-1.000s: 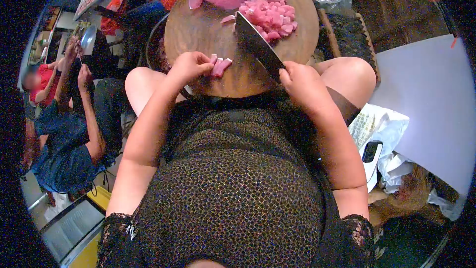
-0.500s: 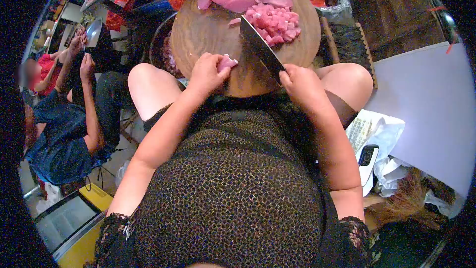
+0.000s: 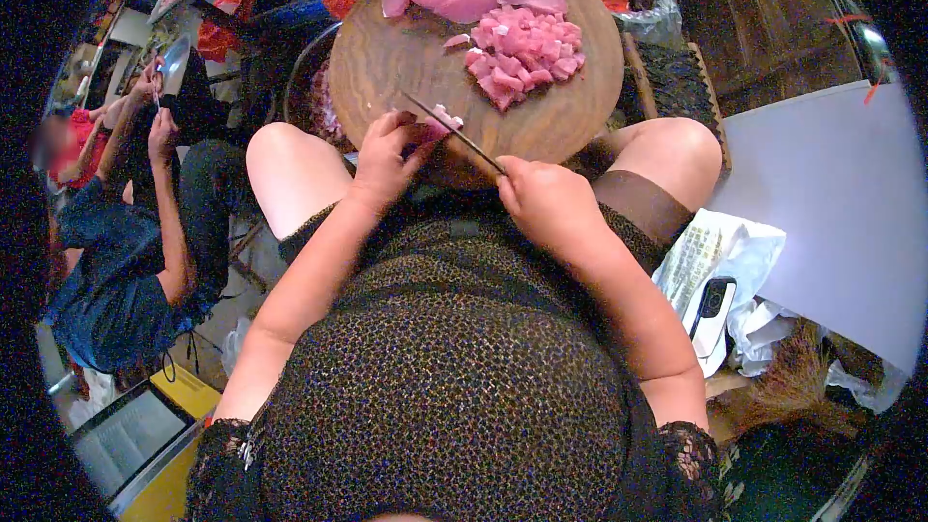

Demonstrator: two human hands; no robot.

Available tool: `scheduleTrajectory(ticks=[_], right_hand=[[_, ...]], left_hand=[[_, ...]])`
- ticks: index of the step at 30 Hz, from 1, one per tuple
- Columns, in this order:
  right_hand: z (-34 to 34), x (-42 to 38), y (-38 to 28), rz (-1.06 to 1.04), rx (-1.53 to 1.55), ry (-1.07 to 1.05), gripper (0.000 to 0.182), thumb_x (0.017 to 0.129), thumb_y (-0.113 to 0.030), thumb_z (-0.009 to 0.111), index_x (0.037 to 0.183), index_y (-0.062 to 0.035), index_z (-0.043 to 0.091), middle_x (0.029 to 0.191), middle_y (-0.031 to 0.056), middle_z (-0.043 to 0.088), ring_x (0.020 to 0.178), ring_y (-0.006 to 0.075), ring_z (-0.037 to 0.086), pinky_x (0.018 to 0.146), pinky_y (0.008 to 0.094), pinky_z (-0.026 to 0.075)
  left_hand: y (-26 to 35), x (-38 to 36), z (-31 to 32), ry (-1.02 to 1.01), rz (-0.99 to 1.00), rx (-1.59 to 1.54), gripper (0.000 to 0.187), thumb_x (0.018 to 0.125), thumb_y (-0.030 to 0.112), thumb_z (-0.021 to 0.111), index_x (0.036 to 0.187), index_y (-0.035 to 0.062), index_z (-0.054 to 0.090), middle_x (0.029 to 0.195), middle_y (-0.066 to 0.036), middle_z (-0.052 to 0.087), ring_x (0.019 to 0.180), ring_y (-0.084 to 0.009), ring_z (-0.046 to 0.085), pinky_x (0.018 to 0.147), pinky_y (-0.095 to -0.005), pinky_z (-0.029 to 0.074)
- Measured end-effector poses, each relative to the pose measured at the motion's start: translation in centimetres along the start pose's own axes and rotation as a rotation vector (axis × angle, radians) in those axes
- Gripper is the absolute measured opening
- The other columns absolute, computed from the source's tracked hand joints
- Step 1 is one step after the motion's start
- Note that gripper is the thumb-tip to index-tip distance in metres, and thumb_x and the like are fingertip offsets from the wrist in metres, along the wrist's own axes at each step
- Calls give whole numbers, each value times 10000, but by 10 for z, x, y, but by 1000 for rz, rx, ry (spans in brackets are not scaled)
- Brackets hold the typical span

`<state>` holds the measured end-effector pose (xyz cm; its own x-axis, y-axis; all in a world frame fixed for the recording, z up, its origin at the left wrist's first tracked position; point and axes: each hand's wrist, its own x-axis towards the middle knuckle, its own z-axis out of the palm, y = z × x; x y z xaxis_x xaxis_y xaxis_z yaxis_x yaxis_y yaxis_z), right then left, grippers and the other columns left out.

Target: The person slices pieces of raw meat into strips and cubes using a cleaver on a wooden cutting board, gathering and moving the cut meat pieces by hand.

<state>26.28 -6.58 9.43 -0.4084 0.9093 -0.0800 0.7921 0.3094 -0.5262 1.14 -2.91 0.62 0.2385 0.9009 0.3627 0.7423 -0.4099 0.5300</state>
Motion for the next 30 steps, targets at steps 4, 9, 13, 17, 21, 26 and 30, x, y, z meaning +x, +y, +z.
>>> scheduleTrajectory(ticks=[4, 9, 13, 17, 21, 26, 30], right_hand=[[4, 2, -5, -16, -44, -8, 248, 930, -229, 515, 1052, -44, 627, 827, 213, 674, 783, 384, 666, 706, 499, 532], [-6, 7, -17, -40, -28, -105, 202, 913, -164, 475, 905, -2, 595, 769, 225, 662, 746, 405, 662, 684, 517, 530], [2, 28, -22, 38, -62, -213, 217, 877, -124, 454, 859, 16, 619, 803, 248, 671, 767, 415, 670, 703, 503, 539], [6, 61, -19, -29, -88, -198, 229, 871, -148, 472, 875, 7, 642, 831, 241, 679, 795, 408, 675, 727, 501, 541], [-2, 78, 12, -51, -95, -113, 245, 872, -233, 511, 954, -70, 674, 870, 203, 692, 827, 394, 677, 750, 515, 538], [-27, 82, 70, 74, -37, 75, 266, 919, -302, 514, 990, -93, 662, 863, 216, 676, 847, 426, 651, 774, 547, 509], [-46, 86, 98, 188, 295, 139, 256, 933, -274, 527, 943, -41, 631, 733, 156, 647, 639, 304, 645, 599, 440, 515]], left_hand=[[0, 1, 10, 4, -37, -26, 146, 812, 191, 706, 902, 79, 733, 955, -103, 638, 906, -313, 613, 822, -414, 500], [-7, 1, 17, 13, 7, -77, 145, 810, 199, 706, 890, 83, 740, 980, -120, 643, 885, -319, 620, 806, -426, 506], [-15, -2, 20, -138, -18, -26, 330, 825, 126, 684, 1155, 147, 685, 1251, -135, 617, 1131, -347, 579, 970, -439, 465], [-2, 4, 15, -36, 73, -25, 364, 811, 139, 691, 1173, 127, 669, 1297, -157, 587, 1119, -354, 579, 960, -442, 471], [3, 8, 9, -103, -51, 152, 294, 764, 175, 711, 1036, 72, 663, 1094, -164, 614, 1001, -357, 592, 884, -437, 489], [-6, 42, 21, -100, -189, 51, 225, 746, 156, 678, 949, 60, 662, 967, -152, 622, 924, -337, 603, 830, -420, 504], [0, 97, 47, -5, -229, -198, 282, 767, 96, 629, 1044, 49, 655, 1020, -121, 640, 937, -247, 635, 818, -358, 522]])
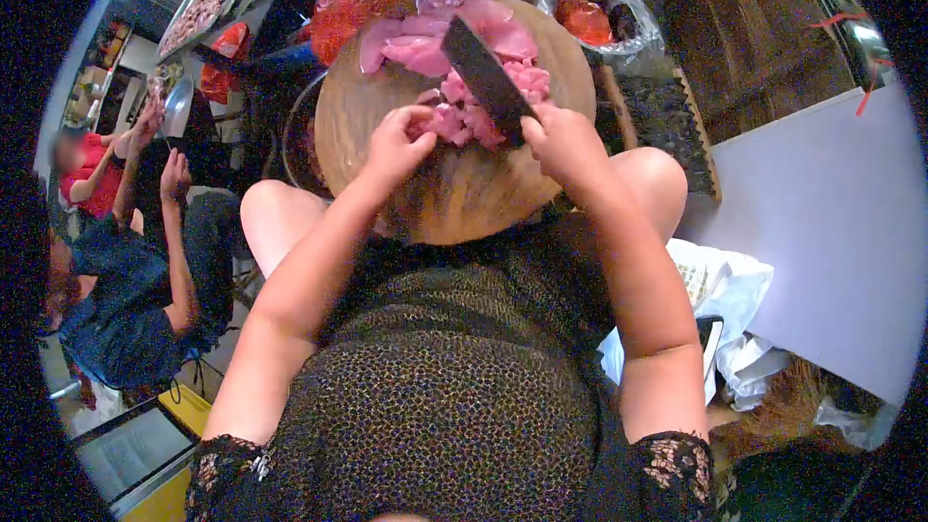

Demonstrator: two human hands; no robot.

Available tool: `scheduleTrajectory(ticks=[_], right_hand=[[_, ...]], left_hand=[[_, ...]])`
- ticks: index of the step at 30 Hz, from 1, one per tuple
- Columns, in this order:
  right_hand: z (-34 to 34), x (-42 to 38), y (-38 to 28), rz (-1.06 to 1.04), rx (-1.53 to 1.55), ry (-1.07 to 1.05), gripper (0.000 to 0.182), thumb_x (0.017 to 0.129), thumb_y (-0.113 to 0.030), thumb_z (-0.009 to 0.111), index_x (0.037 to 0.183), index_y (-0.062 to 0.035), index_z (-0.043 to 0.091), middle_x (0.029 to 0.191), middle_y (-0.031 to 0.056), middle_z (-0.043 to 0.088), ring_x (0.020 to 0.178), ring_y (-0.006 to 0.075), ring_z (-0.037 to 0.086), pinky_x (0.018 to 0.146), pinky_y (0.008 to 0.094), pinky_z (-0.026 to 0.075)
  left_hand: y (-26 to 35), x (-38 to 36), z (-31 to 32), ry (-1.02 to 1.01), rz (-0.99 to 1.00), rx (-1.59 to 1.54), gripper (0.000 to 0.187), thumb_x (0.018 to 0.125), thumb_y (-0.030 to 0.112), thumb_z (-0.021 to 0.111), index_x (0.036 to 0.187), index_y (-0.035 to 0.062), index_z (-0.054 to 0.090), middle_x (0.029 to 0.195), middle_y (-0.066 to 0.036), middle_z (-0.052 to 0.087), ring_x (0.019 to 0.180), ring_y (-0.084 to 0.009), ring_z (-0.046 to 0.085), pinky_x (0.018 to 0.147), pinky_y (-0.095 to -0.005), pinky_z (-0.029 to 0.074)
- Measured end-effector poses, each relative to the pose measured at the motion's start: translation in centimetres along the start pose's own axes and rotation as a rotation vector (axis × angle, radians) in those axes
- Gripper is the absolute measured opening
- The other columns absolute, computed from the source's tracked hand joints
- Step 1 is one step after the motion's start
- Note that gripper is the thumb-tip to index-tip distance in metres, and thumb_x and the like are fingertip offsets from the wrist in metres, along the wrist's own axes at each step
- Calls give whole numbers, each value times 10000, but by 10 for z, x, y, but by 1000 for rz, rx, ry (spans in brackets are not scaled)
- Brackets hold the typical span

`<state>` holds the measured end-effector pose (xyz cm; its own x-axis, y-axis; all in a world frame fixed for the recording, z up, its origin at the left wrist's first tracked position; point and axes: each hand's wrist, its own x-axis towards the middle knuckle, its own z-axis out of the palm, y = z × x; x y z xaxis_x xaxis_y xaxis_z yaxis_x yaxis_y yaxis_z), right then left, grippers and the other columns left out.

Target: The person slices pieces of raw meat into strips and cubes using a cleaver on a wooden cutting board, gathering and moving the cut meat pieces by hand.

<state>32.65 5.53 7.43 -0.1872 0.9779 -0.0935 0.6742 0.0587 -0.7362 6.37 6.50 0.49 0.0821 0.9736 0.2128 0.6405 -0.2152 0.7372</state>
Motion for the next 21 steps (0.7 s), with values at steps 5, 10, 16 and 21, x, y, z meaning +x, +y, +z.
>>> scheduleTrajectory(ticks=[5, 10, 16, 21], right_hand=[[7, 9, 20, 281, 641, -63, 239, 963, -248, 534, 880, -34, 598, 612, 8, 532, 477, 115, 509, 435, 294, 411], [5, 17, 13, 260, 841, 8, 190, 975, -221, 545, 835, -93, 553, 608, -17, 495, 465, 80, 462, 418, 236, 374], [-1, 22, -2, 212, 874, 125, 180, 979, -207, 543, 867, -73, 590, 615, -16, 533, 468, 71, 481, 425, 226, 387], [7, 24, 4, 212, 855, 140, 177, 976, -212, 548, 913, -61, 614, 618, -18, 546, 464, 63, 486, 423, 224, 390]], left_hand=[[29, 59, 0, -60, 50, -102, 396, 782, 12, 596, 1173, 44, 640, 1076, -69, 666, 1017, -160, 644, 837, -296, 525], [0, 107, 3, 126, 59, 318, 292, 796, 158, 644, 1076, 83, 682, 1012, -159, 695, 982, -319, 651, 895, -424, 503], [28, 114, 1, -252, -242, 590, 356, 765, 329, 670, 1029, 93, 706, 1025, -166, 699, 946, -323, 673, 862, -434, 520], [20, 123, -19, -316, -240, 455, 340, 744, 375, 591, 898, 120, 754, 866, -138, 718, 844, -266, 697, 789, -369, 525]])
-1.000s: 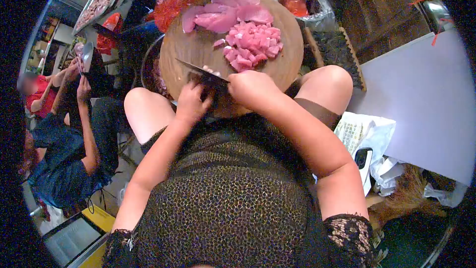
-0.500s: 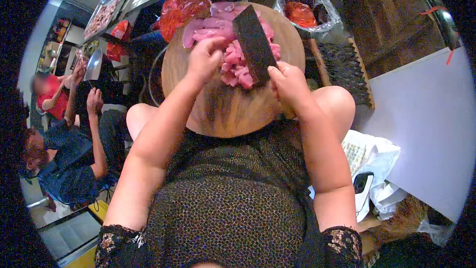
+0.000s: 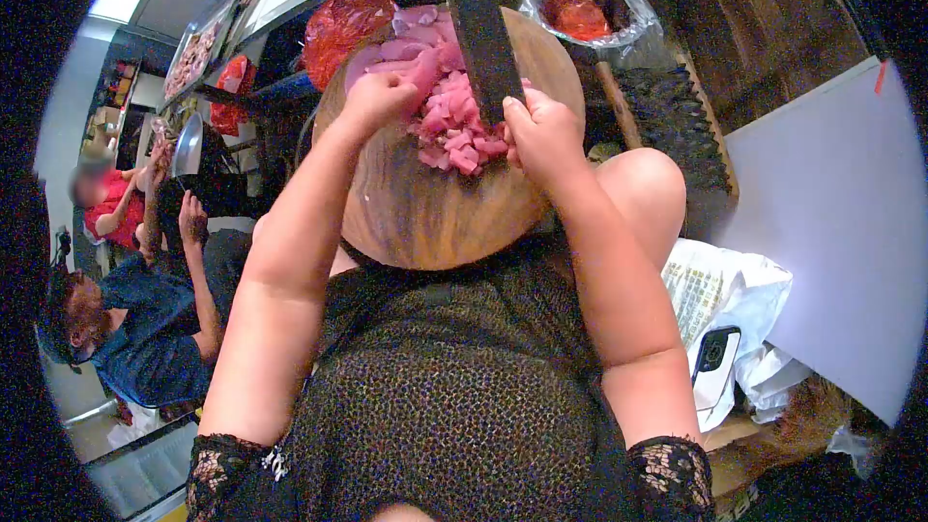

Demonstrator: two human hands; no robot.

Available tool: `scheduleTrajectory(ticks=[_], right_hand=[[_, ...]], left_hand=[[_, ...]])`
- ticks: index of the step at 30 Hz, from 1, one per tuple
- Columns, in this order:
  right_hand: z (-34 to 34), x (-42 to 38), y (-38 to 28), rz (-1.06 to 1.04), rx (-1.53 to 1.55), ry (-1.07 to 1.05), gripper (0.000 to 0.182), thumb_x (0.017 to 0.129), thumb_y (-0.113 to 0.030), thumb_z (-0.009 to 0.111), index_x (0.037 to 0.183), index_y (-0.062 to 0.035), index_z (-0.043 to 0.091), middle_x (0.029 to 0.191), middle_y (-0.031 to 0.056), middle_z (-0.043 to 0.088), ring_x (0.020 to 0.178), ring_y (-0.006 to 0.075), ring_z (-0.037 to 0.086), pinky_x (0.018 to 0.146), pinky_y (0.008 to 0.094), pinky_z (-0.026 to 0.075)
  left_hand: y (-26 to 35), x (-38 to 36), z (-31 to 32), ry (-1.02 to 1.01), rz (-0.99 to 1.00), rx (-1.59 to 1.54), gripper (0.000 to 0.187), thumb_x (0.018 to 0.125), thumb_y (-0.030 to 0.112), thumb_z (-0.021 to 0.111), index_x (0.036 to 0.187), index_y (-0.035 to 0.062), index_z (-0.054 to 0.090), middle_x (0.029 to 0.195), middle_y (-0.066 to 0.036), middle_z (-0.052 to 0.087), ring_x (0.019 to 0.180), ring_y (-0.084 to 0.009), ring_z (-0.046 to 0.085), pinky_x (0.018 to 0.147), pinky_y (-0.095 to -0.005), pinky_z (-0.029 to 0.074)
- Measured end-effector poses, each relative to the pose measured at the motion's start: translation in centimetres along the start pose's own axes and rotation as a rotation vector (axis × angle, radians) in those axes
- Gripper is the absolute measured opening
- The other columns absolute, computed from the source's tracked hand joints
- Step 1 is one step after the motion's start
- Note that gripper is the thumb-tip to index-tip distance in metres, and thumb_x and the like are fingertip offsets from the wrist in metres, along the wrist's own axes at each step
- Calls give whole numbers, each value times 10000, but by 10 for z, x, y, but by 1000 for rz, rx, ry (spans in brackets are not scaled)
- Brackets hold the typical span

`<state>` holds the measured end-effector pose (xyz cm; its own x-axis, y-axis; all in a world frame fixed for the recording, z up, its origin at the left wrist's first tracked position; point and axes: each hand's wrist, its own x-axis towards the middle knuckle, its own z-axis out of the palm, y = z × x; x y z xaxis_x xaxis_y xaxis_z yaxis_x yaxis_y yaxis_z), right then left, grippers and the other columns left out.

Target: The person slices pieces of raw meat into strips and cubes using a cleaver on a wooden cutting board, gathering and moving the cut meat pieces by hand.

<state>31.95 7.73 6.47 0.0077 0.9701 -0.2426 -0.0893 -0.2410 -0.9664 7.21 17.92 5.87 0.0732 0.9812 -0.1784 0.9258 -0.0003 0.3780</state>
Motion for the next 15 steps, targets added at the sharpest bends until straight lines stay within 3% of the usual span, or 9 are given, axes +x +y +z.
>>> scheduleTrajectory(ticks=[3, 4, 6, 9, 12, 13, 15], right_hand=[[1, -1, 3, -18, -5, 18, 176, 976, -211, 550, 910, -61, 612, 620, -17, 546, 464, 63, 485, 418, 227, 389], [1, -2, 1, -10, 2, 19, 174, 974, -209, 551, 904, -61, 609, 618, -17, 540, 464, 64, 484, 418, 227, 389], [2, -3, 1, -9, 12, 15, 172, 973, -206, 552, 897, -61, 606, 615, -17, 534, 464, 65, 483, 419, 228, 389], [0, -3, 5, -15, -30, -40, 165, 959, -195, 563, 853, -70, 583, 605, -12, 518, 455, 84, 482, 417, 243, 392], [2, -14, -4, 107, -84, -255, 188, 912, -172, 600, 761, -90, 523, 595, 2, 502, 458, 118, 492, 421, 272, 398], [3, -18, -6, 112, -90, -269, 188, 912, -172, 600, 761, -90, 523, 595, 2, 502, 458, 118, 492, 421, 272, 398], [6, -26, -9, 232, -241, -494, 172, 908, -165, 599, 772, -84, 531, 593, -1, 495, 470, 117, 501, 424, 271, 397]], left_hand=[[-17, -1, -20, -76, -64, -519, 315, 763, 303, 659, 919, 42, 740, 821, -58, 704, 753, -149, 645, 708, -287, 506], [-16, -7, -29, -71, -62, -517, 315, 763, 303, 659, 919, 42, 740, 821, -58, 704, 753, -149, 645, 708, -287, 506], [-15, -27, -50, -68, -101, -855, 259, 801, 212, 665, 967, 18, 713, 886, -22, 675, 780, -135, 619, 708, -283, 498], [-31, -46, -69, -82, -89, -953, 235, 826, 162, 651, 1021, 36, 688, 936, -14, 662, 814, -131, 612, 725, -292, 497], [-43, -69, -74, -71, -91, -1065, 244, 835, 138, 649, 1058, 42, 679, 961, -20, 664, 832, -134, 621, 730, -291, 501], [-44, -80, -73, -57, -73, -1108, 263, 836, 133, 644, 1082, 44, 669, 969, -21, 664, 837, -135, 624, 731, -288, 501], [-48, -97, -66, -61, -83, -1184, 267, 842, 116, 632, 1098, 46, 660, 982, -22, 664, 849, -136, 631, 748, -291, 510]])
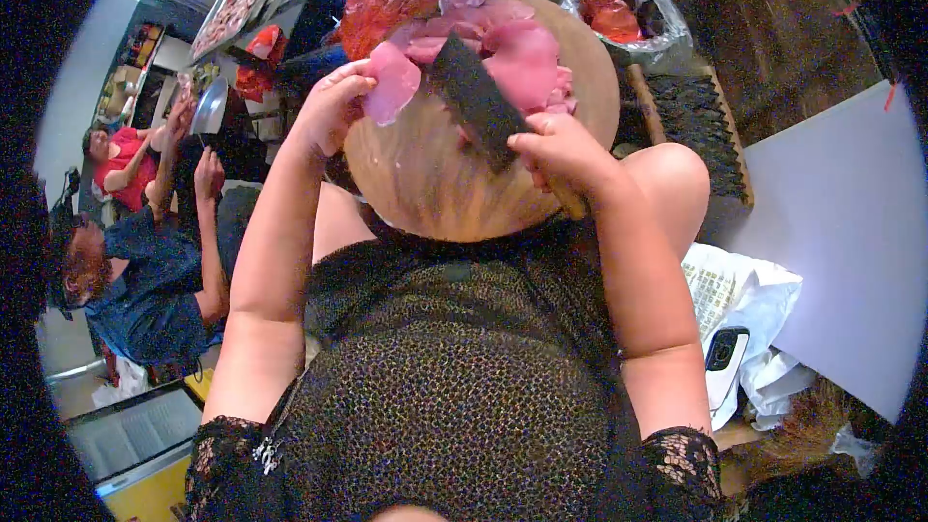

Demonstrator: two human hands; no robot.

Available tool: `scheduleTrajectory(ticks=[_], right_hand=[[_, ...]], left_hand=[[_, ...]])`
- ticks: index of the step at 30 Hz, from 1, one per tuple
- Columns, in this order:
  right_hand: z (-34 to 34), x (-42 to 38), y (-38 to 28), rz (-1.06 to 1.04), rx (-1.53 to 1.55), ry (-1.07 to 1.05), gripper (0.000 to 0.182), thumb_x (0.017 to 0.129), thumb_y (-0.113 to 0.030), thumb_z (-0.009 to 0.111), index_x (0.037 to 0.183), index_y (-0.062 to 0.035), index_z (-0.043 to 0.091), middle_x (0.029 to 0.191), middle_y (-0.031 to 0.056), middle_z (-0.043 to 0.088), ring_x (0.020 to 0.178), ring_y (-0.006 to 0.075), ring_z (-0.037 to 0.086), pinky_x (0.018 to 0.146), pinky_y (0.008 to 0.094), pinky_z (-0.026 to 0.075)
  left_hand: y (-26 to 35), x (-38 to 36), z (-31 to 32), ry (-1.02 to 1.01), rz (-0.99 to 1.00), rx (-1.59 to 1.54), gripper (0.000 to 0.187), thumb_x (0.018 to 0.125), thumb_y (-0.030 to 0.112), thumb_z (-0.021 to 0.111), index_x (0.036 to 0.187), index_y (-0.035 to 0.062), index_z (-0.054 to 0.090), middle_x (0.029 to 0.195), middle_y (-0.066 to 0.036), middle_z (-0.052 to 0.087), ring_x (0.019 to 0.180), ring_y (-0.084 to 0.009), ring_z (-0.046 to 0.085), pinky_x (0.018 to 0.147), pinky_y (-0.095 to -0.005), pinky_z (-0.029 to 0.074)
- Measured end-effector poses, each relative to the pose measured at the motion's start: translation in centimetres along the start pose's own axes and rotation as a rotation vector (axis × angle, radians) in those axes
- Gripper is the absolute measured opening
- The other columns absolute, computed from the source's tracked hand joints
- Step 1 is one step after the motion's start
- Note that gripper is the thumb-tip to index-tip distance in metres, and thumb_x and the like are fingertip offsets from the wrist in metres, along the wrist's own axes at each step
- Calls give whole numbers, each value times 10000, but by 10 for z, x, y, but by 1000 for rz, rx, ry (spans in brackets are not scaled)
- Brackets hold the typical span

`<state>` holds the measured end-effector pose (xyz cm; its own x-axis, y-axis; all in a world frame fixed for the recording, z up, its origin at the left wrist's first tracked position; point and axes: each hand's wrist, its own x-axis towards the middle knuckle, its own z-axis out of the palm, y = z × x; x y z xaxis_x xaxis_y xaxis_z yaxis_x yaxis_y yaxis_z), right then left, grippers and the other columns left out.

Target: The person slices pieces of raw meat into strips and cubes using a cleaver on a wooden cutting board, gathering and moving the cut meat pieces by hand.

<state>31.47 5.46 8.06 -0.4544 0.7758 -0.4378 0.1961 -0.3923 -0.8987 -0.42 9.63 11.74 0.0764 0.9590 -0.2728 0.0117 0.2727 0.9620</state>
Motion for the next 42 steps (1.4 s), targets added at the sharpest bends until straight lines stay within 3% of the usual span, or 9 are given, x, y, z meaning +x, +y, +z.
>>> scheduleTrajectory(ticks=[5, 8, 18, 20, 21, 23, 26, 36, 42], right_hand=[[11, 3, 19, 68, -53, -37, 135, 916, -169, 579, 828, -70, 554, 636, -4, 506, 489, 114, 510, 430, 267, 394], [10, 4, 16, 27, -170, 71, 120, 917, -164, 571, 843, -72, 553, 649, -7, 506, 506, 110, 510, 443, 263, 399], [25, -12, 21, -30, -369, 198, 200, 924, -199, 554, 995, -35, 644, 657, 72, 601, 568, 190, 602, 516, 340, 485], [29, -23, 26, -215, -684, 267, 240, 921, -215, 563, 1067, -45, 646, 724, 162, 646, 643, 289, 652, 585, 396, 519], [34, -30, 27, -204, -688, 269, 240, 921, -215, 563, 1067, -45, 646, 724, 162, 646, 643, 289, 652, 585, 396, 519], [48, -44, 26, -387, -897, 342, 253, 905, -219, 575, 1104, -79, 646, 799, 202, 656, 745, 348, 662, 659, 447, 533], [66, -57, 25, -473, -1043, 398, 264, 891, -206, 587, 1126, -99, 638, 807, 180, 670, 752, 352, 665, 658, 471, 535], [74, -54, 21, -521, -1311, 375, 232, 849, -150, 611, 1070, -76, 626, 661, 102, 614, 574, 288, 638, 492, 413, 513], [75, -53, 13, -472, -1353, 370, 233, 842, -143, 610, 1064, -76, 631, 646, 93, 607, 550, 268, 633, 482, 402, 517]], left_hand=[[-53, -49, 15, -149, -137, -273, 320, 878, 50, 561, 1195, 72, 600, 1005, -11, 665, 852, -125, 662, 724, -278, 554], [-114, -54, 4, -203, -358, 254, 429, 861, 91, 613, 1278, 51, 524, 919, -14, 642, 739, -99, 612, 580, -222, 481], [-146, -74, 3, -86, -178, 218, 641, 769, 8, 660, 1366, 24, 427, 975, -111, 637, 843, -201, 643, 719, -320, 532], [-119, -90, 12, 79, 242, 1065, 549, 753, 39, 675, 1281, 54, 527, 1034, -151, 636, 940, -307, 632, 817, -389, 524], [-114, -88, 14, 71, 240, 1057, 549, 753, 39, 675, 1281, 54, 527, 1034, -151, 636, 940, -307, 632, 817, -389, 524], [-109, -78, 17, -21, 741, 1071, 370, 763, 104, 677, 1129, 68, 637, 1082, -159, 624, 1017, -360, 591, 897, -431, 491], [-124, -58, 30, -84, 912, 990, 221, 802, 133, 647, 1013, 83, 691, 1085, -123, 631, 1026, -326, 595, 904, -420, 489], [-145, -45, 39, -58, 769, 1019, 435, 863, 208, 623, 1281, 97, 585, 1299, -137, 546, 1195, -351, 496, 1038, -447, 406], [-141, -42, 41, -34, 874, 1037, 447, 820, 200, 649, 1251, 92, 598, 1294, -133, 547, 1164, -362, 515, 1028, -447, 420]])
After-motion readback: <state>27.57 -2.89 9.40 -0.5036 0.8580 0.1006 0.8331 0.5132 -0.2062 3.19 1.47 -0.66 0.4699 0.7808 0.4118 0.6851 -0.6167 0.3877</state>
